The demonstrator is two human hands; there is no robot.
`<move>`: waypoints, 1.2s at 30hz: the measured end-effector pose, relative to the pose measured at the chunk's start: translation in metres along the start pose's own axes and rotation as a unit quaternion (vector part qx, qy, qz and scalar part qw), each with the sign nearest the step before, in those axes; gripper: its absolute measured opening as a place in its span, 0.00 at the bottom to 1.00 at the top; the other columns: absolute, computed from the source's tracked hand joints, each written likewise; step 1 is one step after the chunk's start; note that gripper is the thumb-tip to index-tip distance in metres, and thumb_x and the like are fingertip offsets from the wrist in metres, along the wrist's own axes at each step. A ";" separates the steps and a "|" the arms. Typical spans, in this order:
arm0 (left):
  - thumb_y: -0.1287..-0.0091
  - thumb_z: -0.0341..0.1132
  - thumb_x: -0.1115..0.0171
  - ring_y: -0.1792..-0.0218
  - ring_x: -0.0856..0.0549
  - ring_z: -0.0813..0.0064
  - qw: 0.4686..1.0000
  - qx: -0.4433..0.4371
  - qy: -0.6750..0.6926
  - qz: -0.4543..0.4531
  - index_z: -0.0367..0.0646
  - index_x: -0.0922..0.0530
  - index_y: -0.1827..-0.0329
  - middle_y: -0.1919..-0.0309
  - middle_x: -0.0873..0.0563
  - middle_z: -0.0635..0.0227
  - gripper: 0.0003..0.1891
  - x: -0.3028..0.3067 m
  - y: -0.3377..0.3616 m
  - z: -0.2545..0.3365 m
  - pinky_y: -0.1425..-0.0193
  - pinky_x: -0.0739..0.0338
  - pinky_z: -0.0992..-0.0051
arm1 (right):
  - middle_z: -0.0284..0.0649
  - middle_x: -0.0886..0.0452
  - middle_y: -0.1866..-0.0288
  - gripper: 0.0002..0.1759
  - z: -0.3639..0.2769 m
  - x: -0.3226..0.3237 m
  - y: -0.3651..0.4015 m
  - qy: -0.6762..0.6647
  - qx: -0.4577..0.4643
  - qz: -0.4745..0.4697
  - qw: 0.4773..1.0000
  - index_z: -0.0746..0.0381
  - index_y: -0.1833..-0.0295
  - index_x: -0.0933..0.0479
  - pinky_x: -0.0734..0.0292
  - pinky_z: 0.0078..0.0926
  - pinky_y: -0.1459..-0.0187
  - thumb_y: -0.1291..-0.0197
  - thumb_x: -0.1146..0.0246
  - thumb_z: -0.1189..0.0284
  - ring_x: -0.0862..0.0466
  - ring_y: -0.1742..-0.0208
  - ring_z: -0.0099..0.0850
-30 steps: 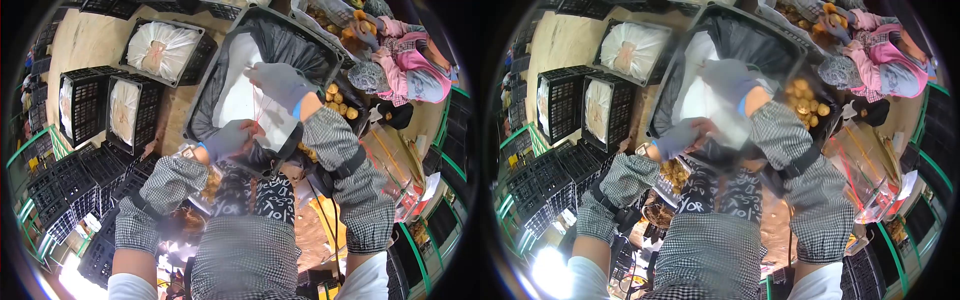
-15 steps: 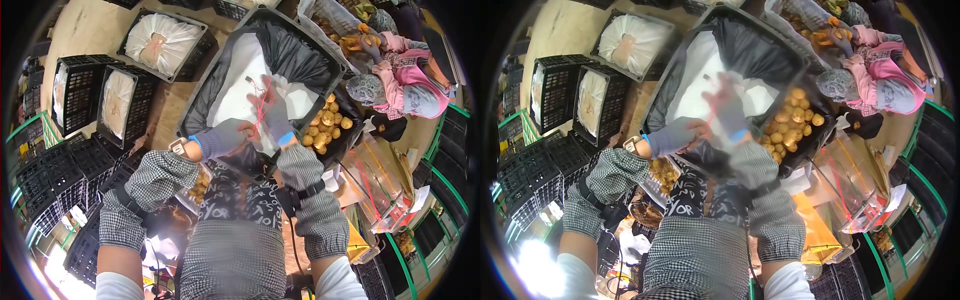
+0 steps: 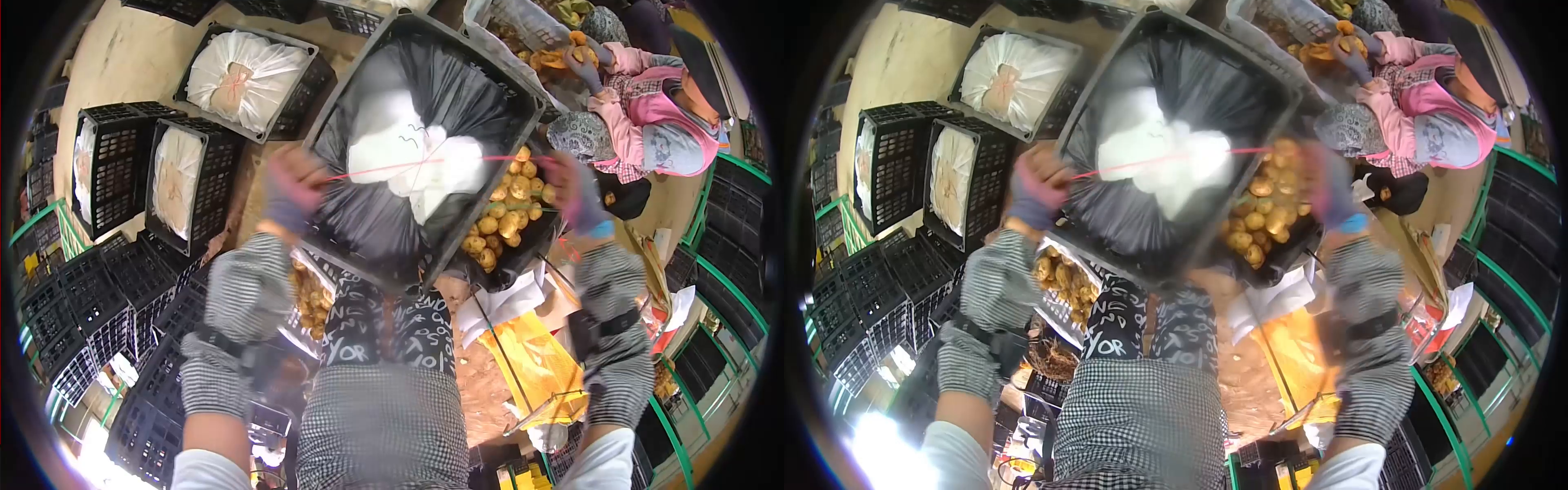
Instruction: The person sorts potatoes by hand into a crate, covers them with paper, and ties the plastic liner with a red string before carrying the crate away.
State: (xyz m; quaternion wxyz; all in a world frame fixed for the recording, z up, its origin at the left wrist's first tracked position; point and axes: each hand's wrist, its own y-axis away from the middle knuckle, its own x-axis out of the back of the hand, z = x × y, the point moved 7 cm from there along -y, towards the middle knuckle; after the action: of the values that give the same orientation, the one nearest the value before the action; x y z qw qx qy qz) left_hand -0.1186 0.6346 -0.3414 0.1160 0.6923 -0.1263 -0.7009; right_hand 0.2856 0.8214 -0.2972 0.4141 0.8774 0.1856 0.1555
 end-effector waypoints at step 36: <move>0.26 0.40 0.46 0.86 0.35 0.88 0.796 0.269 -0.512 0.181 0.39 0.21 0.54 0.83 0.29 0.80 0.12 0.006 0.031 -0.007 0.83 0.47 0.85 | 0.35 0.19 0.63 0.06 0.022 -0.142 0.014 0.257 0.301 0.079 0.915 0.61 0.58 0.24 0.23 0.28 0.61 0.40 0.37 0.76 0.17 0.65 0.28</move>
State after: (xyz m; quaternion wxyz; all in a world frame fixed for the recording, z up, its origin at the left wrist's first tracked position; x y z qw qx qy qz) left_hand -0.1119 0.6029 -0.3369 -0.0318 0.2006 -0.4741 -0.8567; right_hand 0.1728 0.7341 -0.3171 0.0541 0.9020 0.2540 0.3449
